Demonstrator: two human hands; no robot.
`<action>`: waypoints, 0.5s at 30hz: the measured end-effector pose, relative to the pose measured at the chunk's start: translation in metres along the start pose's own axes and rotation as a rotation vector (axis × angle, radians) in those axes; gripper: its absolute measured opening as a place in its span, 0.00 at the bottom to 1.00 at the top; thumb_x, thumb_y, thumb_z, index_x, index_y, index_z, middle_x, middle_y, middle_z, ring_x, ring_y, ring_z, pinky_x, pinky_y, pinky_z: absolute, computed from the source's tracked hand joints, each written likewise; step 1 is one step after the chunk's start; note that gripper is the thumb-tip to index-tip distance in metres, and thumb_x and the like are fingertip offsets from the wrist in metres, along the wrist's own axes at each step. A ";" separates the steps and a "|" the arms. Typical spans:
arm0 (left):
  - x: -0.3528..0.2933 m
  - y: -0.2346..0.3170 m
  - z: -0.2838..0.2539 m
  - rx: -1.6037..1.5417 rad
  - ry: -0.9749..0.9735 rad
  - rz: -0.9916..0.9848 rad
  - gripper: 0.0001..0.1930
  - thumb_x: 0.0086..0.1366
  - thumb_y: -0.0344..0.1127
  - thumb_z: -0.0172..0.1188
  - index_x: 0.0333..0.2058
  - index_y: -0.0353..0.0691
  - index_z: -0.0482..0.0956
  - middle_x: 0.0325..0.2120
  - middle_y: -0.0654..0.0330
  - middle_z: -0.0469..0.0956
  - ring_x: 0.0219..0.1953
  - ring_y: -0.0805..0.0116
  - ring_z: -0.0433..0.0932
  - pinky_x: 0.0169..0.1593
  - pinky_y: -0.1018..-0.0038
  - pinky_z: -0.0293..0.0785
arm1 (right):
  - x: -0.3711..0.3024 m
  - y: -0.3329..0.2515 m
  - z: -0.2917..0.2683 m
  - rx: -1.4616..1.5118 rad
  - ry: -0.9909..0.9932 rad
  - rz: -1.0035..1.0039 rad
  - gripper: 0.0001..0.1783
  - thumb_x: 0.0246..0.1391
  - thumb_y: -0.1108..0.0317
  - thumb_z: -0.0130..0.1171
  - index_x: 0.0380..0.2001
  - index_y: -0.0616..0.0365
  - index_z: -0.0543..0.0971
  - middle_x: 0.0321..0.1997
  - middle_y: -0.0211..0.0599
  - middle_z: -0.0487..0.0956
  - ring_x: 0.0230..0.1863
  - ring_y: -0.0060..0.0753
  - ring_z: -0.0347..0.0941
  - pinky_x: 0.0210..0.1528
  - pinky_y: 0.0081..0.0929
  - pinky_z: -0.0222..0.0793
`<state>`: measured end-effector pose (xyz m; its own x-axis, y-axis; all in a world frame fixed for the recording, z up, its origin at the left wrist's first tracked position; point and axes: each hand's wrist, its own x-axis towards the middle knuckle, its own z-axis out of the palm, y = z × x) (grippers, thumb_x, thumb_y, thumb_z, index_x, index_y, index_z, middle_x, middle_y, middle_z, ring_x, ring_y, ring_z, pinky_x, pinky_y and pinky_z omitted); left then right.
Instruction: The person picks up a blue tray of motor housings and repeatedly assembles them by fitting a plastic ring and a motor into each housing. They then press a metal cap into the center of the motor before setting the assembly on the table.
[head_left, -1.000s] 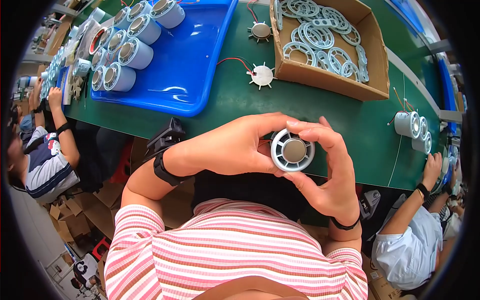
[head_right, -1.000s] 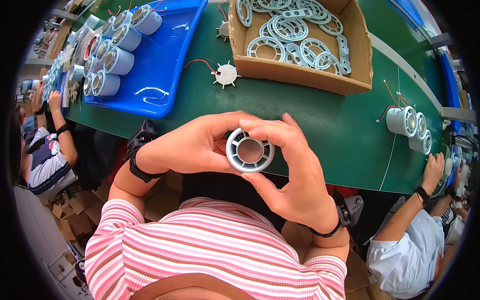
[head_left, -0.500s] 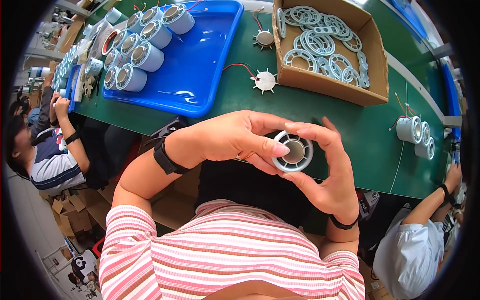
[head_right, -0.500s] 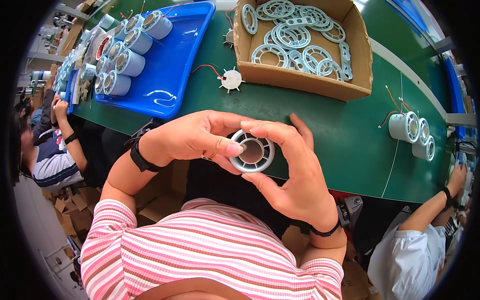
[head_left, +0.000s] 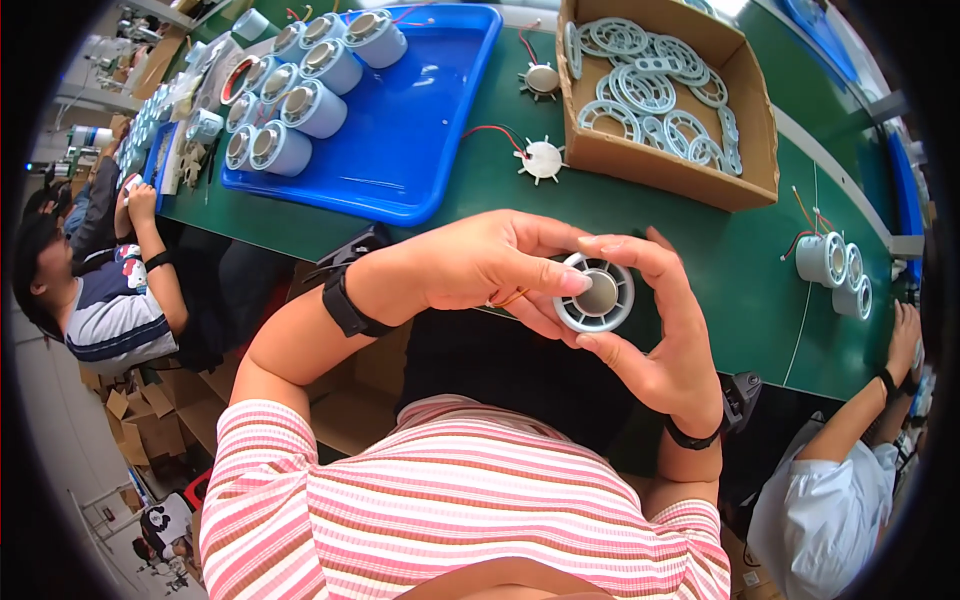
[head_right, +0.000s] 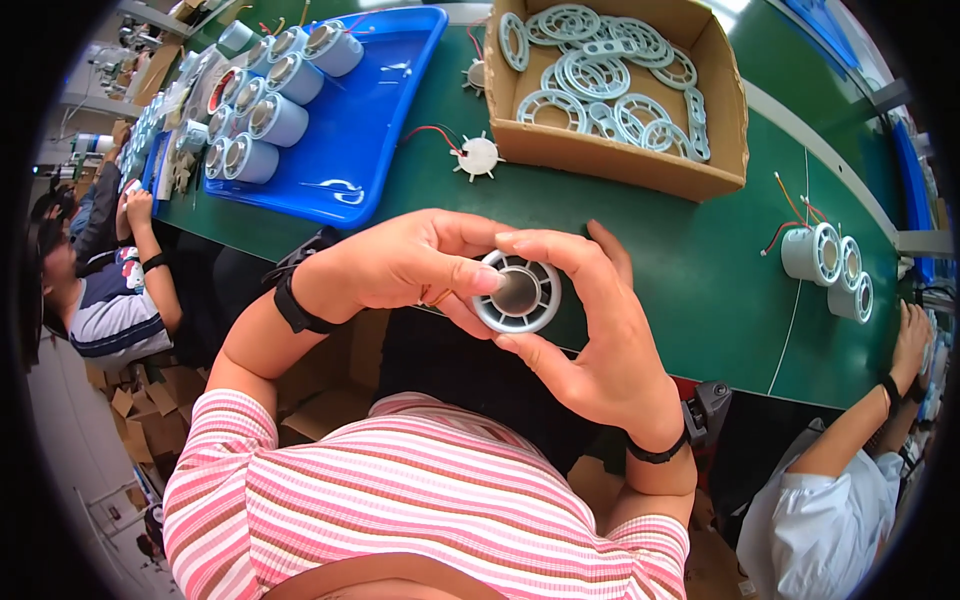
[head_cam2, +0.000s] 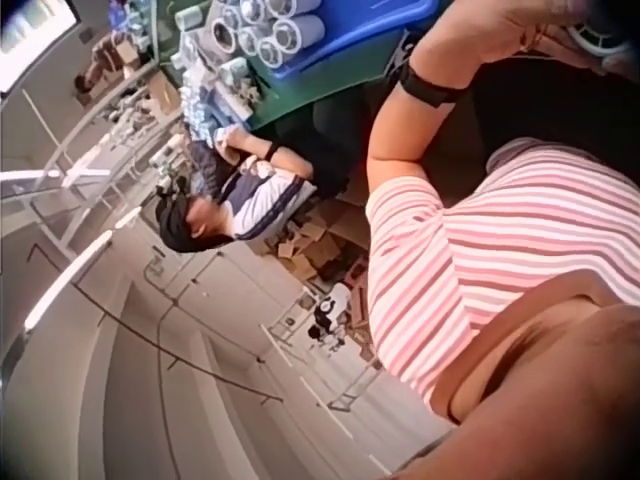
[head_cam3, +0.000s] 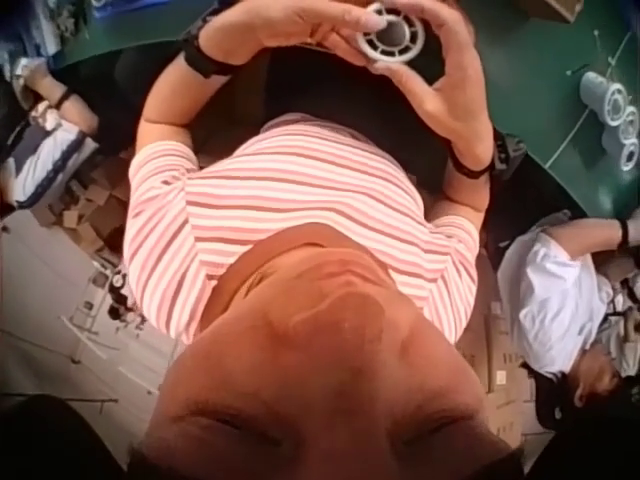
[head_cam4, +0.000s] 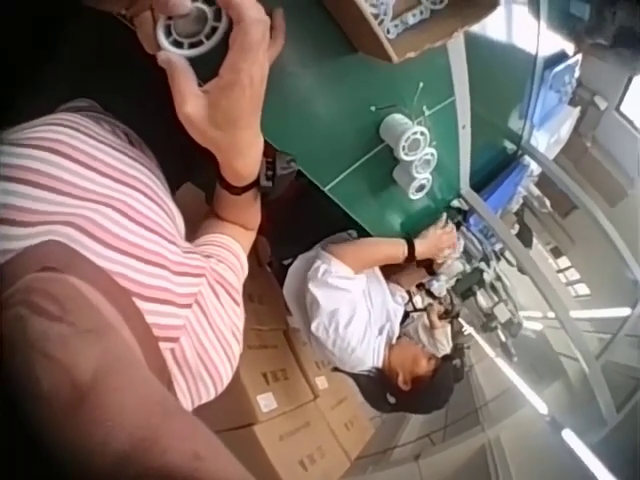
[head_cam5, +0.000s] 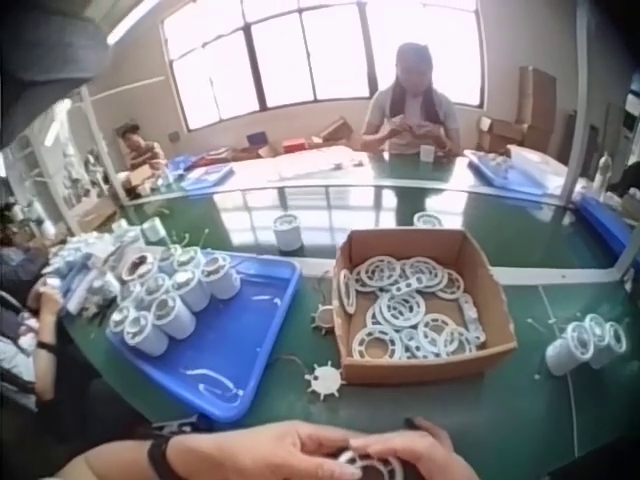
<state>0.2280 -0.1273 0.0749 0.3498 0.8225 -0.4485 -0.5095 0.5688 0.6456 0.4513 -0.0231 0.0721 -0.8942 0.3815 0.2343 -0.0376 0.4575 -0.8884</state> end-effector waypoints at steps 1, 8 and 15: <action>-0.001 -0.001 0.002 0.074 0.030 0.023 0.27 0.72 0.36 0.63 0.66 0.35 0.69 0.51 0.53 0.80 0.51 0.62 0.84 0.52 0.65 0.86 | 0.000 -0.001 0.003 -0.091 0.025 -0.026 0.37 0.44 0.69 0.75 0.60 0.55 0.72 0.60 0.38 0.79 0.66 0.43 0.72 0.77 0.56 0.42; -0.026 -0.005 0.015 1.299 0.596 0.838 0.22 0.68 0.37 0.67 0.58 0.39 0.77 0.50 0.53 0.82 0.50 0.57 0.83 0.54 0.59 0.80 | -0.018 -0.011 0.006 -0.670 0.131 -0.119 0.37 0.40 0.76 0.71 0.58 0.49 0.76 0.61 0.36 0.77 0.66 0.49 0.69 0.76 0.57 0.45; -0.093 0.037 -0.082 2.069 1.637 0.423 0.26 0.62 0.37 0.69 0.59 0.45 0.75 0.58 0.58 0.74 0.61 0.57 0.72 0.67 0.46 0.59 | -0.039 0.004 -0.050 -1.168 0.408 0.143 0.32 0.44 0.76 0.69 0.57 0.50 0.79 0.63 0.35 0.76 0.68 0.45 0.68 0.76 0.52 0.46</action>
<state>0.1126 -0.1831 0.0897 -0.4443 0.7505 0.4892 0.8011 0.5773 -0.1580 0.5080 0.0036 0.0794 -0.6456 0.6128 0.4556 0.6548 0.7512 -0.0826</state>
